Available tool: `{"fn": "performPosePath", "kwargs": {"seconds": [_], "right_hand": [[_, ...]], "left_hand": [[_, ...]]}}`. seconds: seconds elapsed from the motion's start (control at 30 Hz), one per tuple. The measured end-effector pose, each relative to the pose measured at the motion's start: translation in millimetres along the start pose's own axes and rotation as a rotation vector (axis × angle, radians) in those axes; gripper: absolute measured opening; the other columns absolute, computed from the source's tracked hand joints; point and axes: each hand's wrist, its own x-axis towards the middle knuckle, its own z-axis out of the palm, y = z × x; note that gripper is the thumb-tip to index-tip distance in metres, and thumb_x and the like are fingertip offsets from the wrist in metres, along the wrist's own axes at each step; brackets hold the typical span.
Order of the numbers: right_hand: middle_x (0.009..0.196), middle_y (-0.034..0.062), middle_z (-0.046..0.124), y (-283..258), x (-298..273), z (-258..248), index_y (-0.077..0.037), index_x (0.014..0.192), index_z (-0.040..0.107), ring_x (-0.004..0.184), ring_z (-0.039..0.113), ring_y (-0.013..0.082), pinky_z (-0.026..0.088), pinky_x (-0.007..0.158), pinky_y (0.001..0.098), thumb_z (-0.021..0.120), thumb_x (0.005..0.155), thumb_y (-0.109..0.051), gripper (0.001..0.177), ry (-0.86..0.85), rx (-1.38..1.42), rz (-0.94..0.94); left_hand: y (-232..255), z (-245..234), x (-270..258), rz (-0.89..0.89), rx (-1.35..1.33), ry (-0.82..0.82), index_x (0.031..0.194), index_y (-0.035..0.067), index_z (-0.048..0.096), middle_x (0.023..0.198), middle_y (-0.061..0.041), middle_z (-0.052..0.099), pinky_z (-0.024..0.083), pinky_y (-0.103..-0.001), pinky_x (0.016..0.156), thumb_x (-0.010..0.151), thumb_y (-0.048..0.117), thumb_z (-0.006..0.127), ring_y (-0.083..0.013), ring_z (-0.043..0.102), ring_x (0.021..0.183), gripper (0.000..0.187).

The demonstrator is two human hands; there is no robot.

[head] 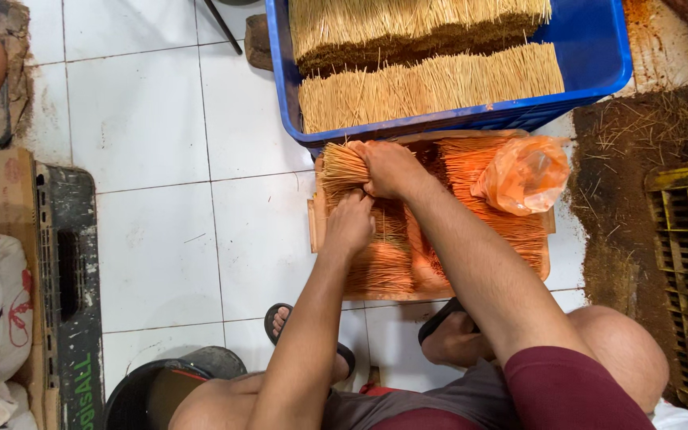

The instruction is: The person sits on the floor and repeatedly rubs a red powder onto bundles of thin wooden skewers arranged in a tray. They transfer coated skewers to a blue bin and continue applying the powder to new bundles.

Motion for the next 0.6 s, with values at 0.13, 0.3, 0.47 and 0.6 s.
{"fn": "performPosePath", "kwargs": {"seconds": [0.13, 0.3, 0.47, 0.6], "right_hand": [[0.145, 0.0156, 0.052, -0.2, 2.1, 17.1, -0.018, 0.152, 0.036, 0.135, 0.050, 0.0344, 0.038, 0.117, 0.0479, 0.092, 0.071, -0.034, 0.099, 0.052, 0.004, -0.020], [0.159, 0.0280, 0.030, -2.4, -17.3, 39.2, -0.014, 0.161, 0.020, 0.148, 0.029, 0.0412, 0.023, 0.123, 0.0499, 0.087, 0.071, -0.054, 0.119, 0.159, -0.153, -0.166], [0.164, 0.0272, 0.009, -15.0, -29.3, 16.8, -0.018, 0.161, 0.006, 0.152, 0.009, 0.0418, 0.013, 0.122, 0.0481, 0.082, 0.062, -0.075, 0.138, -0.089, -0.167, -0.130], [0.165, 0.0208, 0.022, 1.6, -8.0, 3.6, -0.015, 0.160, 0.022, 0.154, 0.020, 0.0362, 0.016, 0.123, 0.0539, 0.059, 0.087, -0.070, 0.099, -0.067, 0.177, 0.001]], "left_hand": [[-13.0, 0.2, -25.3, 0.171, -0.129, 0.209, 0.125, 0.005, 0.065, 0.123, -0.014, 0.066, 0.046, -0.047, 0.101, 0.081, 0.006, 0.066, -0.0305, 0.059, 0.116, 0.044], [-51.7, -40.1, -56.2, -0.328, -0.610, 0.321, 0.117, 0.009, 0.077, 0.107, -0.014, 0.076, 0.057, -0.038, 0.084, 0.093, 0.008, 0.059, -0.0260, 0.071, 0.091, 0.030], [-62.0, -56.3, -37.6, -0.190, -0.854, 0.549, 0.137, 0.003, 0.059, 0.136, -0.015, 0.066, 0.050, -0.038, 0.105, 0.100, 0.025, 0.063, -0.0237, 0.063, 0.126, 0.043], [-51.3, -42.9, -10.9, -0.174, -0.868, 0.484, 0.149, 0.002, 0.048, 0.150, -0.018, 0.055, 0.040, -0.040, 0.114, 0.103, 0.036, 0.061, -0.0275, 0.051, 0.140, 0.059]]}}
